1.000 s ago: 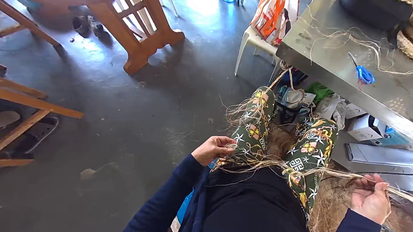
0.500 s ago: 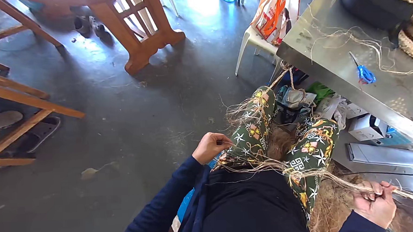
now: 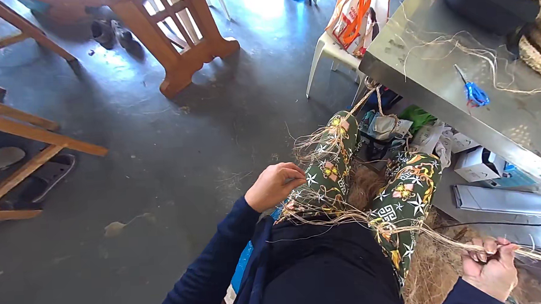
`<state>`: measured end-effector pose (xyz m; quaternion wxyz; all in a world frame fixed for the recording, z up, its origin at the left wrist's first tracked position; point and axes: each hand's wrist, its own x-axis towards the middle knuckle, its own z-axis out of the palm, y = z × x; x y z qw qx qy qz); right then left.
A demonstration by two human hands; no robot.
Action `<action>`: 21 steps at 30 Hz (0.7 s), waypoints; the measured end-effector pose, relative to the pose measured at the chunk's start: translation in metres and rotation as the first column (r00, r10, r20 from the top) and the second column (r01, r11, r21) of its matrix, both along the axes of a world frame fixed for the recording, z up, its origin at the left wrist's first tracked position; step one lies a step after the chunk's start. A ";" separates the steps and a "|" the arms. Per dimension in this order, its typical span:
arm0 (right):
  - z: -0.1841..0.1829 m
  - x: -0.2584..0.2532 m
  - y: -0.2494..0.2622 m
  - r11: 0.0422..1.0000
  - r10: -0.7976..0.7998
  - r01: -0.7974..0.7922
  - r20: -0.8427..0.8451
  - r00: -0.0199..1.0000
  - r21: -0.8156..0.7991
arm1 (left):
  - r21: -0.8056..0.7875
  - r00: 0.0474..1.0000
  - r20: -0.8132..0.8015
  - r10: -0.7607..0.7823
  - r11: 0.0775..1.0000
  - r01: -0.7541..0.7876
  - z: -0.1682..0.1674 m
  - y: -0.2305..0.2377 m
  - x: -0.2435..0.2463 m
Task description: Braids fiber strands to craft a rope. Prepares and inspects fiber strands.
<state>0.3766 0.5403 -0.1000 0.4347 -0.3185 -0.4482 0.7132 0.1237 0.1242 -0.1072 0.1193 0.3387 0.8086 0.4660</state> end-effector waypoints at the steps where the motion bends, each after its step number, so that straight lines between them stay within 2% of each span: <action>1: -0.001 0.000 0.001 1.000 0.006 -0.006 -0.002 1.000 0.003 | -0.023 0.999 -0.031 -0.025 0.999 0.024 0.002 0.008 0.000; 3: -0.004 0.001 0.001 1.000 0.017 -0.017 -0.006 1.000 0.007 | -0.089 0.992 -0.038 -0.119 0.989 0.115 -0.001 0.023 -0.002; 6: -0.001 0.000 -0.001 1.000 0.014 -0.014 -0.012 1.000 0.000 | -0.266 0.966 0.046 -0.254 0.929 0.257 -0.008 0.041 -0.007; 8: 0.000 0.000 -0.001 1.000 0.008 -0.008 -0.011 1.000 -0.005 | -0.411 0.959 0.135 -0.250 0.866 0.284 -0.008 0.051 -0.009; 11: 0.000 0.001 0.000 1.000 -0.003 0.003 -0.023 1.000 -0.007 | -0.561 0.961 0.237 -0.143 0.787 0.256 0.000 0.061 -0.010; 16: -0.001 0.003 -0.001 1.000 -0.007 0.006 -0.020 1.000 -0.021 | -0.494 0.939 0.317 -0.134 0.822 0.284 -0.006 0.062 -0.012; 21: -0.002 0.003 0.000 0.999 -0.018 0.017 -0.024 1.000 -0.027 | -0.532 0.931 0.344 -0.123 0.791 0.301 0.000 0.068 -0.004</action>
